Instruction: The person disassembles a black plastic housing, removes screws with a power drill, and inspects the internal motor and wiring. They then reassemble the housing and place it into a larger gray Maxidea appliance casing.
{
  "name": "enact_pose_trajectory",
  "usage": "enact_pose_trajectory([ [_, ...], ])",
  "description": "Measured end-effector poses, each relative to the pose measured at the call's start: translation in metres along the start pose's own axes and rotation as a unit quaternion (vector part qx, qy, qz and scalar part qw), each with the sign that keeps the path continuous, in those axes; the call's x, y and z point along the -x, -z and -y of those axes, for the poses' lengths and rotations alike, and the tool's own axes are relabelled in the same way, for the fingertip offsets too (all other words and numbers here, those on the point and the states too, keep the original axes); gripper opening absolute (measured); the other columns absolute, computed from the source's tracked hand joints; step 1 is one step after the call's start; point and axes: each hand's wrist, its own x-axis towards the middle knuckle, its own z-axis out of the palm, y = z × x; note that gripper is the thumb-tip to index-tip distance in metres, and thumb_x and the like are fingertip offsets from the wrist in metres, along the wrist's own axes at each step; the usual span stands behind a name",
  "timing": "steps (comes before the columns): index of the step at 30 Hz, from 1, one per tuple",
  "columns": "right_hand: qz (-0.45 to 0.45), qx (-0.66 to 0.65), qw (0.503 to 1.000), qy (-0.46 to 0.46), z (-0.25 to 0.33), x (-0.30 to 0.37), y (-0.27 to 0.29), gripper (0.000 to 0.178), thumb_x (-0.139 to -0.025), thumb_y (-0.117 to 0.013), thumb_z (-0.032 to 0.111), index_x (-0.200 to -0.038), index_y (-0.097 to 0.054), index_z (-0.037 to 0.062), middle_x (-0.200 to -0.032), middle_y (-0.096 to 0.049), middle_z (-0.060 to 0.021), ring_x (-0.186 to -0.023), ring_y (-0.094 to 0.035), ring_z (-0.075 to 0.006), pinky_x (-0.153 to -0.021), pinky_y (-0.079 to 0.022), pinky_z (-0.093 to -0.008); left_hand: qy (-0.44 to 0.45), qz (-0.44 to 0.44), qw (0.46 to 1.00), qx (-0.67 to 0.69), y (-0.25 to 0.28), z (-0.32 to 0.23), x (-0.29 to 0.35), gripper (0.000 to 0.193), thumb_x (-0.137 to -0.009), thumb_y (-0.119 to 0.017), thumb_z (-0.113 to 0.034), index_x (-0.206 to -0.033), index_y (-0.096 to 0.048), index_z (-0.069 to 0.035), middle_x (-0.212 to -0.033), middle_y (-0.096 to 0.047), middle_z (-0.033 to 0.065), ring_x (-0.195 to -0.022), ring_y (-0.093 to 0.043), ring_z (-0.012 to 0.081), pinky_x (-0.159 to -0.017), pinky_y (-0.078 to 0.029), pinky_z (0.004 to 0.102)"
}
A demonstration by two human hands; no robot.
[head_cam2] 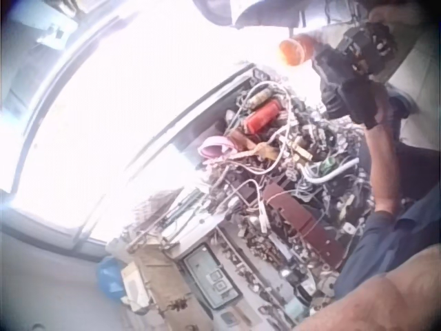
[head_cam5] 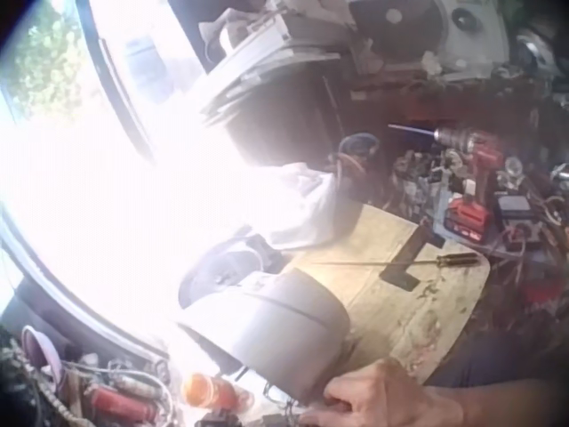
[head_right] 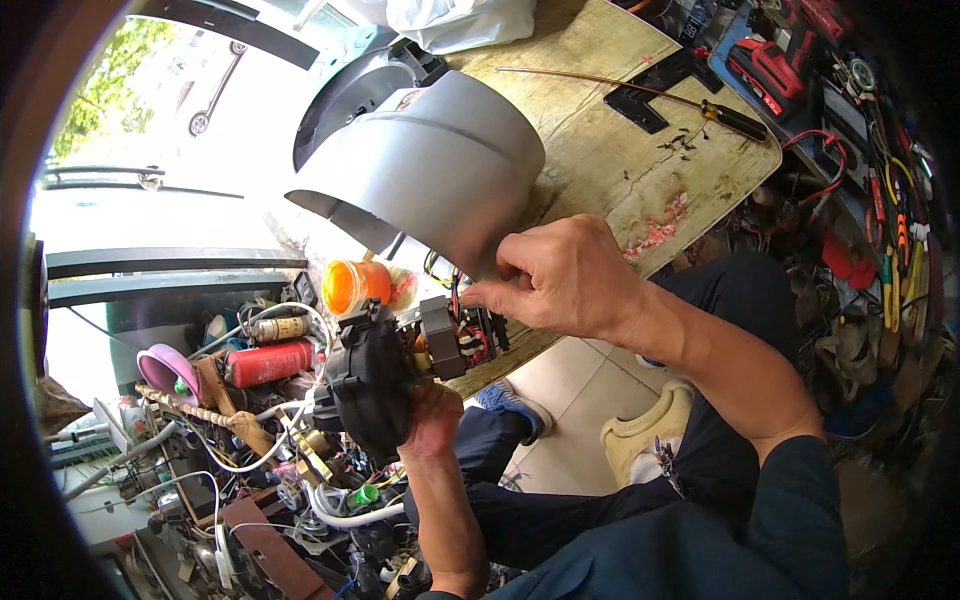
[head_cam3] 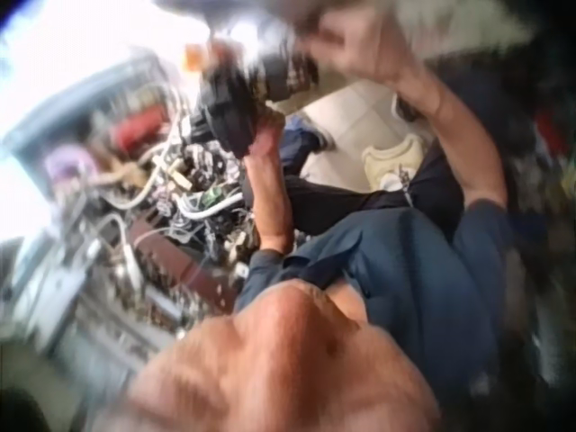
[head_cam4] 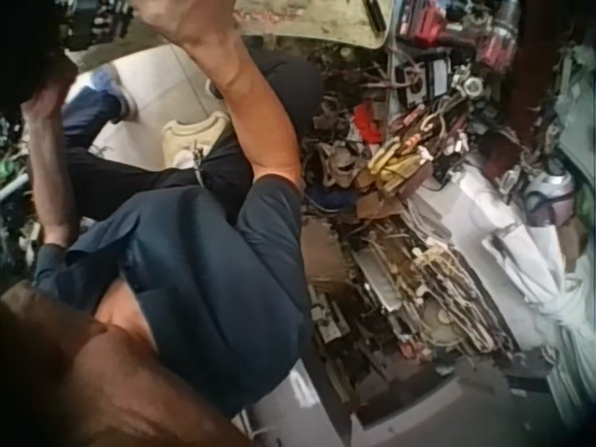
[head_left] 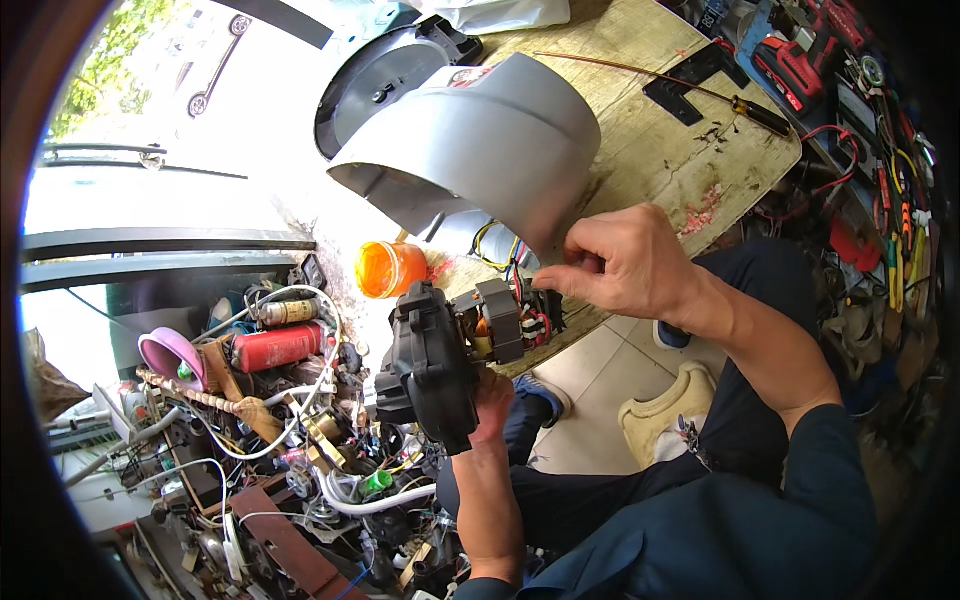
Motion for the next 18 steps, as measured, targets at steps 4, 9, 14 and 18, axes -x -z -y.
enact_pose_trajectory([
  [4, -0.017, 0.004, 1.0, 0.015, -0.003, 0.001, -0.002, 0.05, -0.084, -0.087, 0.047, -0.067, -0.065, 0.0049, -0.061, -0.064, -0.0116, -0.054, -0.066, -0.0305, -0.052, -0.051, -0.0408, 0.012, 0.034, 0.999, 0.034, -0.003, -0.002, -0.002, 0.053, -0.103, -0.054, -0.055, -0.141, -0.066, -0.02, -0.066, -0.059, -0.0012, -0.05, -0.045, 0.0112, -0.051, -0.037, 0.0298],
  [9, -0.007, 0.034, 0.999, 0.02, -0.005, 0.002, -0.002, 0.055, -0.084, -0.086, 0.051, -0.065, -0.061, 0.0054, -0.06, -0.062, -0.0126, -0.054, -0.066, -0.0324, -0.053, -0.051, -0.043, -0.031, 0.004, 0.999, 0.027, -0.013, 0.005, 0.0, 0.053, -0.104, -0.053, -0.051, -0.145, -0.064, -0.019, -0.068, -0.061, 0.0002, -0.05, -0.046, 0.0104, -0.047, -0.036, 0.0293],
  [14, -0.02, 0.064, 0.997, 0.043, -0.008, 0.001, -0.004, 0.056, -0.083, -0.087, 0.049, -0.063, -0.058, 0.0055, -0.059, -0.061, -0.0134, -0.055, -0.065, -0.0345, -0.052, -0.051, -0.0438, -0.103, -0.135, 0.979, 0.112, -0.043, 0.014, -0.006, 0.049, -0.105, -0.055, -0.039, -0.147, -0.061, -0.015, -0.097, -0.067, 0.0075, -0.074, -0.062, 0.0162, -0.062, -0.049, 0.0349],
  [18, -0.036, 0.075, 0.994, 0.064, -0.005, -0.002, -0.005, 0.054, -0.082, -0.088, 0.045, -0.062, -0.056, 0.0062, -0.059, -0.06, -0.0139, -0.055, -0.065, -0.0356, -0.051, -0.049, -0.0438, -0.069, -0.031, 0.961, 0.265, -0.048, 0.012, -0.004, 0.061, -0.105, -0.051, -0.048, -0.152, -0.054, -0.009, -0.128, -0.062, 0.0155, -0.108, -0.062, 0.0294, -0.092, -0.05, 0.0443],
])
